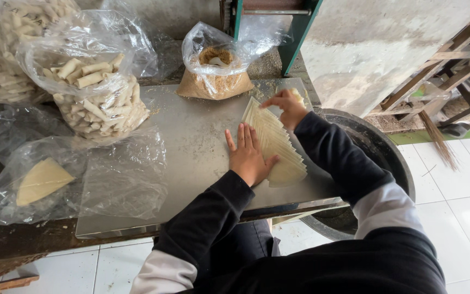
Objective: The person repeatedly folds triangular dough wrappers, scoops a brown granular filling from a bag, places it into the wrapper, and folds it into a sealed dumpling. The finished dumplings are placed into a plastic bag on the table. The person also separates and stacks additional dough wrappers during the process.
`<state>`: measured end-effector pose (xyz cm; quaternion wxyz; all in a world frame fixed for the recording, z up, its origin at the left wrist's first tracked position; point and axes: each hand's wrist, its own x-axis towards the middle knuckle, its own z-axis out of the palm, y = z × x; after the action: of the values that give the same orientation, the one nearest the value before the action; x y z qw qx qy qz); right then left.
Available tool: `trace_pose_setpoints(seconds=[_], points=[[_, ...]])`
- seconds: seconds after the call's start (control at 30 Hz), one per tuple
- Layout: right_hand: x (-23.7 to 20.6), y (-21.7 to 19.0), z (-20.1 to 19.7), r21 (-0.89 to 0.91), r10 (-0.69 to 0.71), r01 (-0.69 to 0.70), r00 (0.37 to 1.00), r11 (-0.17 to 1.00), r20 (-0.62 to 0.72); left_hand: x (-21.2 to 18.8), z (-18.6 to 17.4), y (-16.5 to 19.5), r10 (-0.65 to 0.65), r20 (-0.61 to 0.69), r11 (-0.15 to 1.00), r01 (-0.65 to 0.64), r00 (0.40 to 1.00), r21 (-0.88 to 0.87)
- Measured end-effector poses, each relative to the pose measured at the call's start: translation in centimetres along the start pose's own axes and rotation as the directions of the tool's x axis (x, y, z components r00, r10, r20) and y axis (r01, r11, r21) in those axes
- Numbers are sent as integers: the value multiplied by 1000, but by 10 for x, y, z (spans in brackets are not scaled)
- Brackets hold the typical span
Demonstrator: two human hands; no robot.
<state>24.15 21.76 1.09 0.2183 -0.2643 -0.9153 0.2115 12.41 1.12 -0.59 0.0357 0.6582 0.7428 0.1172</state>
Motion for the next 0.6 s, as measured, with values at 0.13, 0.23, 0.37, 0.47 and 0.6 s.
trace_pose_setpoints(seconds=[0.13,0.23,0.37,0.47,0.6], points=[[6,-17,17,-97,153,-145,984,985,87,1,-2,0,-1,-3,1000,1,1000,-28],[2,-20,15,-446,49,-27,998,895,38,1,-3,0,-2,-8,1000,2,1000,-26],[-1,-11,9,-837,-423,272,904,475,54,0,-4,0,-12,-11,999,12,1000,-35],[1,-1,5,-912,-449,305,879,273,159,-1,-4,1,-8,-12,999,7,1000,-42],[-3,2,-1,-878,-365,261,925,402,108,-1,-6,1,-6,-1,999,6,1000,-32]])
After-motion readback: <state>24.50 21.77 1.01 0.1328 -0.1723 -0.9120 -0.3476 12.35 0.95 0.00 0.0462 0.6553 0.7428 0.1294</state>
